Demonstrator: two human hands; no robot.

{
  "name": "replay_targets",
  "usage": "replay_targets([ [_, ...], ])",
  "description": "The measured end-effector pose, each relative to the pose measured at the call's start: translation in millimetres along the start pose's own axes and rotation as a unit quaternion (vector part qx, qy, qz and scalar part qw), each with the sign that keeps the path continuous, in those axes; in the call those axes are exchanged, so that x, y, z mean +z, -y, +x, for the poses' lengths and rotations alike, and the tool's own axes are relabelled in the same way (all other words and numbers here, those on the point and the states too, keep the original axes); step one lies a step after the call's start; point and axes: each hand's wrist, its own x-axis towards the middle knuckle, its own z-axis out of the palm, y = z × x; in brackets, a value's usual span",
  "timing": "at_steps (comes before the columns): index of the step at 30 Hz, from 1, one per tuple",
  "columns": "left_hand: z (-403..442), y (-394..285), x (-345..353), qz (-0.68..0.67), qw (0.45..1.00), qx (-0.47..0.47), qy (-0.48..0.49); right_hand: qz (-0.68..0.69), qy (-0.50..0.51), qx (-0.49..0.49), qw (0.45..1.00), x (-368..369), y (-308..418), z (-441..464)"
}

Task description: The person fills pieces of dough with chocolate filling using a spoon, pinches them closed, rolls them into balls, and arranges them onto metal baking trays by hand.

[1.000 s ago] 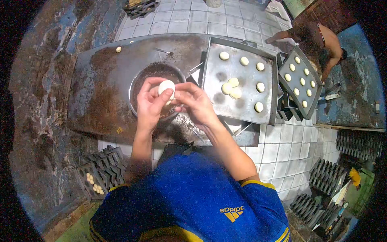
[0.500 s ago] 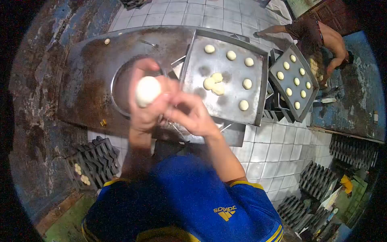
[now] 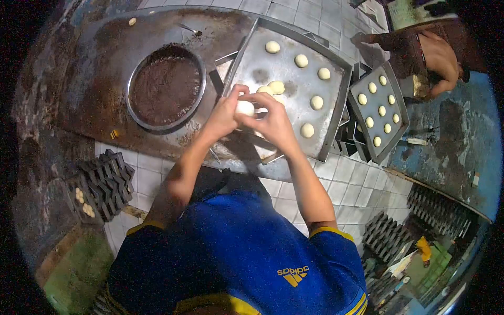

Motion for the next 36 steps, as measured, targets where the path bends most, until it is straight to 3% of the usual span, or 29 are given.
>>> replay_targets([
  [2, -1, 13, -5, 0.117, 0.993, 0.000, 0.010, 0.016, 0.004, 0.016, 1.000, 10, -45, 13],
  [3, -8, 7, -15, 0.087, 0.992, -0.085, 0.043, -0.046, 0.022, 0.000, 0.999, 16, -74, 20],
  [4, -16, 26, -17, 0.133, 0.990, -0.031, -0.030, -0.107, 0.041, -0.017, 0.993, 22, -101, 25],
  [6, -35, 45, -36, 0.136, 0.987, -0.036, -0.074, -0.280, 0.145, -0.076, 0.946, 35, -143, 29],
  [8, -65, 55, -61, 0.067, 0.985, -0.102, -0.122, -0.403, 0.202, -0.186, 0.873, 43, -141, 39],
  [9, -78, 55, -76, 0.139, 0.978, -0.022, -0.155, -0.399, 0.207, -0.189, 0.873, 48, -140, 44],
  [10, -88, 61, -83, 0.139, 0.977, -0.028, -0.157, -0.423, 0.195, -0.221, 0.857, 53, -140, 47],
  [12, -104, 62, -89, 0.062, 0.972, -0.126, -0.188, -0.442, 0.187, -0.247, 0.842, 62, -145, 37],
  [14, -98, 55, -85, 0.070, 0.971, -0.093, -0.208, -0.454, 0.192, -0.216, 0.843, 68, -151, 41],
  [16, -84, 28, -73, 0.015, 0.977, -0.136, -0.162, -0.421, 0.182, -0.201, 0.866, 66, -155, 39],
  [18, -58, 28, -54, 0.022, 0.983, -0.100, -0.150, -0.211, 0.238, -0.122, 0.940, 51, -163, 54],
  [19, -44, 34, -42, 0.017, 0.991, -0.077, -0.111, -0.183, 0.195, -0.148, 0.952, 37, -144, 55],
  [20, -32, 40, -31, 0.009, 0.996, -0.056, -0.071, -0.167, 0.111, -0.115, 0.973, 24, -124, 47],
  [22, -8, 37, -10, 0.044, 0.999, -0.015, -0.015, -0.254, 0.032, -0.082, 0.963, -2, -117, 36],
  [25, 23, 41, 24, 0.130, 0.988, 0.034, 0.069, -0.388, 0.046, 0.006, 0.921, -25, -116, 10],
  [29, 56, 61, 59, 0.163, 0.976, 0.028, 0.140, -0.454, 0.031, -0.032, 0.890, -16, -173, -4],
  [32, 65, 75, 67, 0.154, 0.977, 0.040, 0.141, -0.492, 0.047, 0.022, 0.869, -9, -181, 5],
  [34, 64, 75, 66, 0.149, 0.975, 0.039, 0.158, -0.470, 0.030, 0.025, 0.882, -21, -181, 12],
  [36, 66, 86, 65, 0.110, 0.985, 0.006, 0.131, -0.222, 0.196, 0.160, 0.942, -48, -169, 23],
])
